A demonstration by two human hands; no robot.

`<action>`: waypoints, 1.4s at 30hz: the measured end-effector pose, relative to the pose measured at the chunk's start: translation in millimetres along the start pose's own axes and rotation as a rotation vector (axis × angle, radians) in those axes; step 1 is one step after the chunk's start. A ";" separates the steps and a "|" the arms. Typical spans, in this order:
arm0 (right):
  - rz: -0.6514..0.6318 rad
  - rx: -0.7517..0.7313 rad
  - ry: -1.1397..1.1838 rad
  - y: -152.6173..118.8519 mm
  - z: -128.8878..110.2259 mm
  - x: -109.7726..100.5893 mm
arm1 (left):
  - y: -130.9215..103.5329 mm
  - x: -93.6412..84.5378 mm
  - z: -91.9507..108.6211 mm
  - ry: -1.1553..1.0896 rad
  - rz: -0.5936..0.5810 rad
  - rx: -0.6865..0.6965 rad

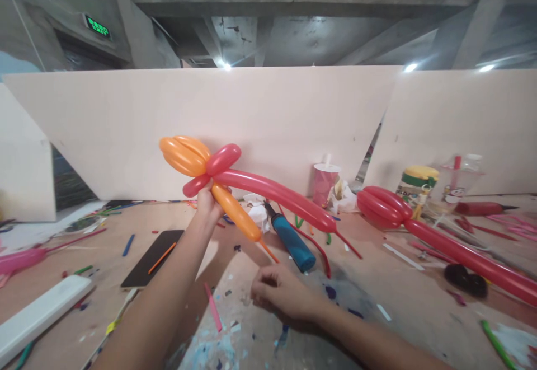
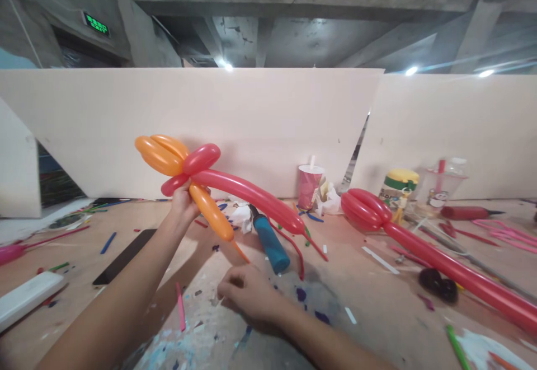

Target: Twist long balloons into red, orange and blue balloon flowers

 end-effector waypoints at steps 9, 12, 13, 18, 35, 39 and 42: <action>-0.104 -0.136 -0.592 -45.3 -80.8 26.5 | 3.3 -13.5 21.4 0.018 0.041 0.052; -0.068 -0.131 -0.736 -52.4 -87.4 11.0 | 2.4 -16.0 21.3 0.035 0.058 0.040; -0.041 -0.124 -0.773 -54.9 -88.5 3.9 | 1.4 -16.4 20.0 0.042 0.064 0.031; 0.292 -0.221 -0.839 -79.1 -133.8 -32.7 | -5.5 -13.5 -5.2 0.110 0.082 -0.098; 0.594 -0.184 -1.657 33.0 -191.8 -40.4 | -29.3 23.9 -87.3 0.456 -0.144 -0.322; 0.386 -0.135 -1.612 44.1 -191.5 -49.4 | -31.2 19.7 -88.0 0.505 -0.160 -0.394; 0.342 -0.157 -1.608 44.0 -194.4 -57.8 | -35.1 19.9 -84.0 0.515 -0.171 -0.447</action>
Point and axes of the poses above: each hand's wrist, its own y-axis towards the middle knuckle, its own x-axis out of the palm, z = x × y, the point moved 9 cm from there along y, towards the middle knuckle, and after that the axes turned 10 degrees about -z, right-handed, at the moved point
